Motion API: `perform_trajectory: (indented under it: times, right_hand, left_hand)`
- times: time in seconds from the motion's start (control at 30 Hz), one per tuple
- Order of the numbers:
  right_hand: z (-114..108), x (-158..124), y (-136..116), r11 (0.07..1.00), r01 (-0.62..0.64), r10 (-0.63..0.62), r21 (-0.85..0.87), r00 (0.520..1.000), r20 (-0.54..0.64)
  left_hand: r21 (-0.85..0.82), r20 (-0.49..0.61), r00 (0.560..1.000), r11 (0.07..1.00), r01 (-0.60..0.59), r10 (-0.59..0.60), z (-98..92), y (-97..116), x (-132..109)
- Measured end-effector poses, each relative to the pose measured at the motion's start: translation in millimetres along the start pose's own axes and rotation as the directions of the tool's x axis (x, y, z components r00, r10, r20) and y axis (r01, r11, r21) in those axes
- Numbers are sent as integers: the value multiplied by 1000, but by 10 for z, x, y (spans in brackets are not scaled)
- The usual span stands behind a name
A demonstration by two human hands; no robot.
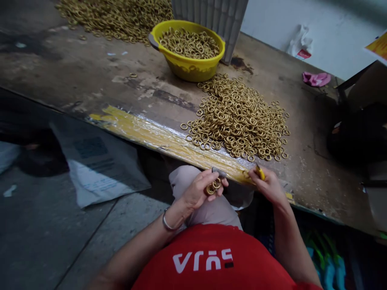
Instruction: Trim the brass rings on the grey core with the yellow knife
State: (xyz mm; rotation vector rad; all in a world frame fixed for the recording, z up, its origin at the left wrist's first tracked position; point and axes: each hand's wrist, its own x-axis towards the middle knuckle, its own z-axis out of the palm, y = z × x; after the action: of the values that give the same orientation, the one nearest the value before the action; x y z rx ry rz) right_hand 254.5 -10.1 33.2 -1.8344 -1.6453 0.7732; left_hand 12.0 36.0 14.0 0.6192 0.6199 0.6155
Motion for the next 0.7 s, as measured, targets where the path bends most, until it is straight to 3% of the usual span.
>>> perform_trajectory:
  times: [0.07,0.2,0.33,0.43,0.53,0.7]
  right_hand:
    - [60,-1,-252,988,109,-130,107,969,212]
    - [155,69,-564,962,214,-259,169,911,320]
    - [237,110,-655,953,235,-282,191,917,281]
    - [296,64,-666,957,227,-254,181,957,140]
    - [358,-35,-633,968,239,-240,72,971,16]
    - [481,-199,-565,952,233,-230,-200,972,41]
  left_hand:
    - [103,-49,999,995,-2,7,-11,-8,20]
    - [239,-64,996,968,80,-67,-46,-3,14]
    - [186,-12,993,975,119,-119,-76,20,-48]
    - [67,12,996,993,93,-94,-64,34,-99]
    - [18,-29,999,999,34,-34,-18,49,-138]
    - [46,-86,995,998,-52,56,42,31,-157]
